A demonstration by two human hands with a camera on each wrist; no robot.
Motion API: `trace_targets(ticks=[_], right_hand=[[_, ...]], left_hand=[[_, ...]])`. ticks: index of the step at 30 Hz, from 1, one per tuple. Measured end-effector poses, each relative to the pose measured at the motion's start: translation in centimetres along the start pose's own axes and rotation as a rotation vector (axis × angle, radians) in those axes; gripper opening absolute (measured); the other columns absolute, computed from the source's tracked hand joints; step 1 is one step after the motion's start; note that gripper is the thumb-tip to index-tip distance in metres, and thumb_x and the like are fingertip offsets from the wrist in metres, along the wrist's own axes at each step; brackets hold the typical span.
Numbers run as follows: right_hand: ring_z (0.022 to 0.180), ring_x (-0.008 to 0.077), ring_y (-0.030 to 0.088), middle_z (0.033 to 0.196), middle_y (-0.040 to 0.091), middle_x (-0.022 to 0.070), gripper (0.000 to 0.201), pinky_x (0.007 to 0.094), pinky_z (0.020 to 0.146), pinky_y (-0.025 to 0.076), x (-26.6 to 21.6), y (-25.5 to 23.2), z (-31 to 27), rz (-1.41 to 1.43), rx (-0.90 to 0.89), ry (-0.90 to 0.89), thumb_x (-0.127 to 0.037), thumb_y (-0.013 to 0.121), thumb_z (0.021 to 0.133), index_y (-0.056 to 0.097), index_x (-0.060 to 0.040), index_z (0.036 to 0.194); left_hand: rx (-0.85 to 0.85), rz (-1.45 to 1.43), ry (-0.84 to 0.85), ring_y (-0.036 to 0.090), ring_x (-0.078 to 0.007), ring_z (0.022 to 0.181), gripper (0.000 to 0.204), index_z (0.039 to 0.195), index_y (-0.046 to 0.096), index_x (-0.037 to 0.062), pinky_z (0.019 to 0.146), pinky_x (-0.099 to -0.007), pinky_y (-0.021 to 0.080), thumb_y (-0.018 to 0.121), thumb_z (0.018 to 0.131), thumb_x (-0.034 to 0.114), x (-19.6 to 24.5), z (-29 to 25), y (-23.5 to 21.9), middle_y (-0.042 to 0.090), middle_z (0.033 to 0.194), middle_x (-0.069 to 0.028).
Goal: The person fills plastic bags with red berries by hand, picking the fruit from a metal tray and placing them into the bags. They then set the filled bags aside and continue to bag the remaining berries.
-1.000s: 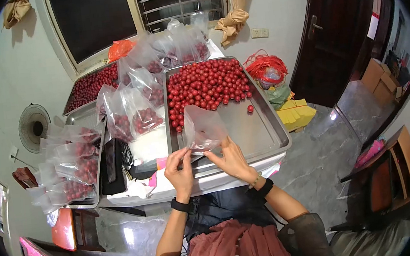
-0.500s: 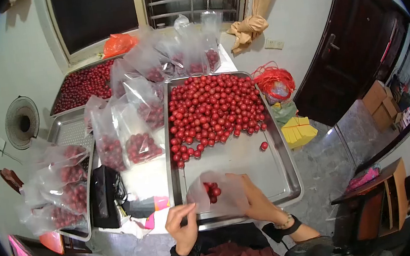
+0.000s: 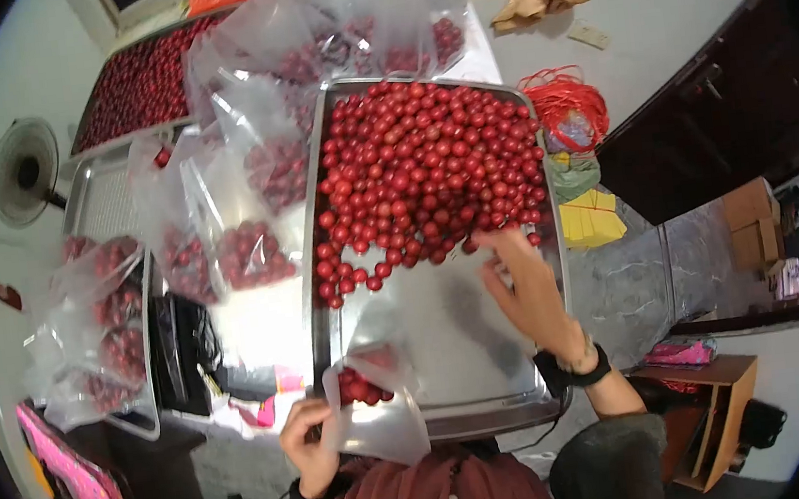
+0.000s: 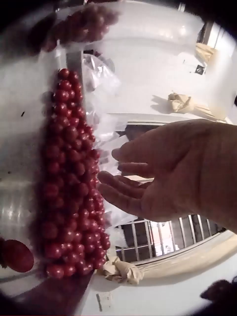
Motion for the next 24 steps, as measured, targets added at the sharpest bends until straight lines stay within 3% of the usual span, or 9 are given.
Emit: trace_targets(ticks=[4, 7, 11, 13, 16, 20, 24], right_hand=[[0.093, 0.0382, 0.063, 0.117, 0.054, 0.0165, 0.043, 0.0444, 0.077, 0.052, 2.5, 1.2, 3.6, -0.162, 0.051, -0.020, -0.007, 0.067, 0.088, 0.054, -0.0048, 0.129], [0.094, 0.0398, 0.063, 0.120, 0.051, 0.0168, 0.044, 0.0469, 0.077, 0.053, 4.7, 2.4, 4.9, -0.216, -0.042, 0.021, -0.008, 0.068, 0.087, 0.054, -0.0050, 0.128], [0.089, 0.0339, 0.064, 0.117, 0.051, 0.0144, 0.041, 0.0430, 0.076, 0.053, 5.7, 3.1, 5.9, -0.270, -0.070, 0.032, -0.007, 0.069, 0.086, 0.056, -0.0067, 0.125], [0.090, 0.0391, 0.063, 0.117, 0.050, 0.0151, 0.036, 0.0458, 0.076, 0.053, 5.9, 3.1, 6.2, -0.263, -0.014, -0.012, -0.004, 0.067, 0.086, 0.056, -0.0055, 0.120], [0.090, 0.0417, 0.061, 0.115, 0.050, 0.0158, 0.032, 0.0472, 0.076, 0.052, 6.3, 2.9, 6.9, -0.245, -0.065, 0.030, -0.001, 0.066, 0.085, 0.057, -0.0046, 0.116], [0.085, 0.0414, 0.062, 0.114, 0.049, 0.0182, 0.027, 0.0483, 0.073, 0.052, 6.3, 2.1, 6.9, -0.202, -0.078, 0.017, -0.002, 0.061, 0.091, 0.056, -0.0042, 0.117], [0.087, 0.0329, 0.063, 0.111, 0.050, 0.0149, 0.024, 0.0394, 0.074, 0.052, 3.6, -0.2, 5.4, -0.028, -0.096, 0.106, -0.006, 0.061, 0.093, 0.058, -0.0043, 0.117]], left_hand=[[-0.009, -0.054, -0.094, 0.064, -0.0160, 0.084, 0.010, 0.090, 0.070, -0.0008, 0.072, -0.0261, 0.049, 0.068, 0.083, -0.007, 1.5, 0.2, 0.3, 0.069, 0.093, -0.0095], [-0.022, -0.068, -0.138, 0.064, -0.0139, 0.083, 0.012, 0.094, 0.072, 0.0005, 0.070, -0.0237, 0.048, 0.067, 0.085, -0.007, 2.0, -0.1, 0.3, 0.070, 0.094, -0.0082], [-0.023, -0.016, -0.223, 0.065, -0.0123, 0.085, 0.013, 0.096, 0.073, 0.0016, 0.070, -0.0227, 0.049, 0.066, 0.087, -0.006, 3.3, -0.4, 0.5, 0.071, 0.095, -0.0067], [-0.027, -0.013, -0.218, 0.065, -0.0112, 0.085, 0.013, 0.097, 0.073, 0.0012, 0.070, -0.0232, 0.051, 0.066, 0.087, -0.005, 3.9, -0.3, 0.6, 0.070, 0.096, -0.0066], [-0.004, -0.049, -0.258, 0.065, -0.0114, 0.086, 0.013, 0.098, 0.072, 0.0006, 0.072, -0.0238, 0.052, 0.066, 0.088, -0.005, 4.0, -0.3, 0.7, 0.070, 0.098, -0.0068], [0.010, -0.049, -0.275, 0.066, -0.0124, 0.088, 0.013, 0.099, 0.072, 0.0000, 0.074, -0.0244, 0.053, 0.065, 0.088, -0.005, 3.9, 0.1, 0.8, 0.070, 0.099, -0.0073], [-0.010, -0.037, -0.282, 0.066, -0.0122, 0.087, 0.014, 0.100, 0.072, 0.0002, 0.074, -0.0247, 0.053, 0.066, 0.089, -0.005, 4.1, 0.8, 0.6, 0.070, 0.098, -0.0068]])
Point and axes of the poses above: each hand's wrist, its own z-axis towards the middle knuckle, its own y-axis out of the palm, x = y × z, the point moved 4 cm from there along z, towards the middle knuckle
